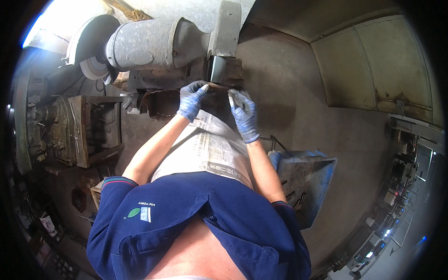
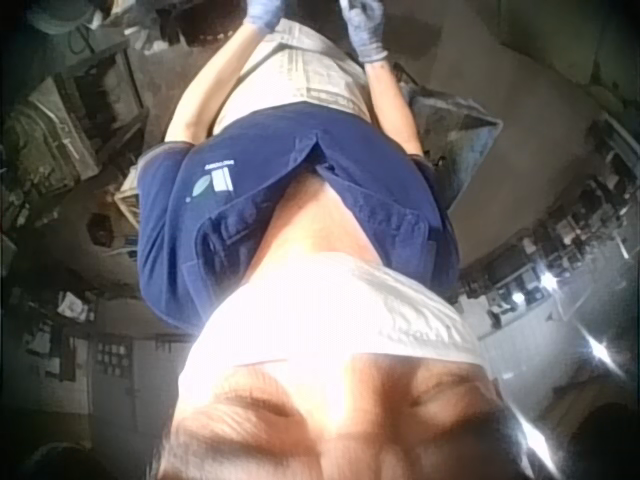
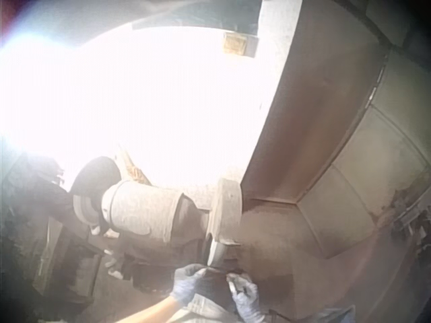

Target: The person picks up a metal tube from a wooden crate, grinds one end of the tube against a spinning grinding wheel on a bench grinder, and then places the part into a plastic bin, repeating this process for several tubes.

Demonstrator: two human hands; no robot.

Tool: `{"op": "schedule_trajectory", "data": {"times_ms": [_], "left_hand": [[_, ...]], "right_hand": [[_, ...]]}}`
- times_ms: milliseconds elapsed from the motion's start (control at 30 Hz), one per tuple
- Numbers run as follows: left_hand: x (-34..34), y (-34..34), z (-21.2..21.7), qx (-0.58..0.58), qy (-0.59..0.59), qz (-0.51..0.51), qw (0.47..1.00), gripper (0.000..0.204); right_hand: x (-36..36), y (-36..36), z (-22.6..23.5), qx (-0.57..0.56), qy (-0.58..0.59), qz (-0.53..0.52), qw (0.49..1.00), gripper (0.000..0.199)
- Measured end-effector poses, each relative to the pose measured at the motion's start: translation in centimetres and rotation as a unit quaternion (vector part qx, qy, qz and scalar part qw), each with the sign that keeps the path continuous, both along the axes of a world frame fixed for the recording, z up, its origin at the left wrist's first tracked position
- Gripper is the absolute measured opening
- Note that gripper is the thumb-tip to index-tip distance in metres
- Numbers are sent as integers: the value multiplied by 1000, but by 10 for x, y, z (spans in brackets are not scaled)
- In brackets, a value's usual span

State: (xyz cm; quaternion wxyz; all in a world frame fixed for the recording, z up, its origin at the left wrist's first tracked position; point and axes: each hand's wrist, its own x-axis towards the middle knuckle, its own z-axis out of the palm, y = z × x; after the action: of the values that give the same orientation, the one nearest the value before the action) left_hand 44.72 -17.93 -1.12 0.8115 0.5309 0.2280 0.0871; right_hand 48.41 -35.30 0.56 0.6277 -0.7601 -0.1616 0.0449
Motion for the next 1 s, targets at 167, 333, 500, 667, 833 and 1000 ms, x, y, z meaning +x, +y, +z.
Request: {"op": "schedule_trajectory", "data": {"times_ms": [167, 333, 500, 667, 833, 1000], "left_hand": [[-4, 16, 0, -55, 4, 20, 998, 9], [-9, 32, 5, -14, 40, 33, 999, 8], [-5, 30, -3, -35, 39, 18, 998, 9], [7, 13, -13, 11, 48, -4, 999, 6], [10, 10, -8, 6, 50, -9, 999, 9], [1, 28, -8, -13, 65, 13, 998, 9]], "right_hand": [[-5, 20, -10, 35, 6, 1, 999, 17], [-6, 30, -15, 28, 21, 62, 997, 19], [-2, 25, -13, 46, 52, 59, 996, 19], [5, 11, -23, 54, 73, -19, 996, 12], [6, 5, -24, 69, 111, 3, 991, 16], [3, 21, -24, 76, 127, 56, 987, 22]]}}
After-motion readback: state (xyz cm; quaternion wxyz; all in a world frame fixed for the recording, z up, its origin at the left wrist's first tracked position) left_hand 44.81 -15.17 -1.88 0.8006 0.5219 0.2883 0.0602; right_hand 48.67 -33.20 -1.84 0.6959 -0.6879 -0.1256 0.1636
